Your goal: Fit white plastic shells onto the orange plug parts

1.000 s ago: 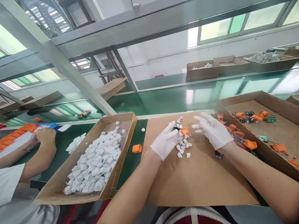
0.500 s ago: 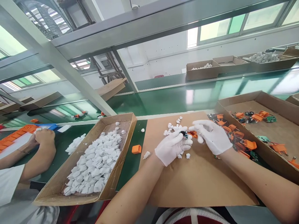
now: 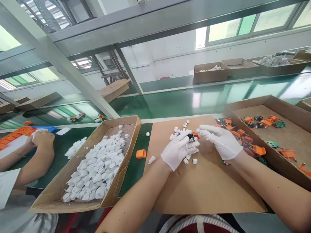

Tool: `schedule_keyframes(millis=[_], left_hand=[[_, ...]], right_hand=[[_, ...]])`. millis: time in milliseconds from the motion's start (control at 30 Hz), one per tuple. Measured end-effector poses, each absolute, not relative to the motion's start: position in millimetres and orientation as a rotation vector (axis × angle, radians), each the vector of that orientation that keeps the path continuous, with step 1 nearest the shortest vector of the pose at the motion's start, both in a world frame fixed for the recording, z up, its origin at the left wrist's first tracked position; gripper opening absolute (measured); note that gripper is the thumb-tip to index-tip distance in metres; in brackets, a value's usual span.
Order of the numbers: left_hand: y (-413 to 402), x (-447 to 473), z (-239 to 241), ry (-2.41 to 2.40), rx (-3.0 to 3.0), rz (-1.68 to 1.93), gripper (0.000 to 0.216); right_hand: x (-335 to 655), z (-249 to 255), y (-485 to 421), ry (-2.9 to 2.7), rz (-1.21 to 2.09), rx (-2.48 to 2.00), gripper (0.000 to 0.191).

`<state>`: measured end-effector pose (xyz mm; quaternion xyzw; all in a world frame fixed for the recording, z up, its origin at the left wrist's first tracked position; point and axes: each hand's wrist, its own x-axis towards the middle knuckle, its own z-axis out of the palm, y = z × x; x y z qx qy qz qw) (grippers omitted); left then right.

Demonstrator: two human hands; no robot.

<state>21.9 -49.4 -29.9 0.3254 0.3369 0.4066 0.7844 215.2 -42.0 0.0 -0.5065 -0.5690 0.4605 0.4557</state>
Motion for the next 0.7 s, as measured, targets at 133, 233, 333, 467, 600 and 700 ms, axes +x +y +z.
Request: schedule_keyframes(millis=[133,233,333,467,600,700], left_hand=[[-52.1,28.1,-27.7,0.670,0.641,0.919,0.028],[-54.2,34.0,-25.6,0.643,0.607,0.957,0.019],[-56.0,37.6,-26.8,0.613,0.612,0.994,0.023],[-59.2,39.5,-26.3,0.592,0.648,1.001,0.031],[-62.0,41.6,-24.2,0.684,0.710,1.012,0.036],[-60.8,42.9,-26.3,0.694,0.702,1.033,0.039]], right_hand=[[206.9,0.7,-48.3,-1.490,1.120,-1.230,0.051],[202.1,-8.2,-50.7,-1.539,1.015,-1.237,0.044],[200.1,-20.9,-51.6,-1.579,0.763,-1.248,0.030],[198.0,-30.8,-53.7,-1.585,0.434,-1.177,0.022],[198.1,-30.1,-55.4,-1.665,0.232,-1.107,0.018],[200.9,-27.7,-54.5,-1.750,0.137,-1.104,0.021]])
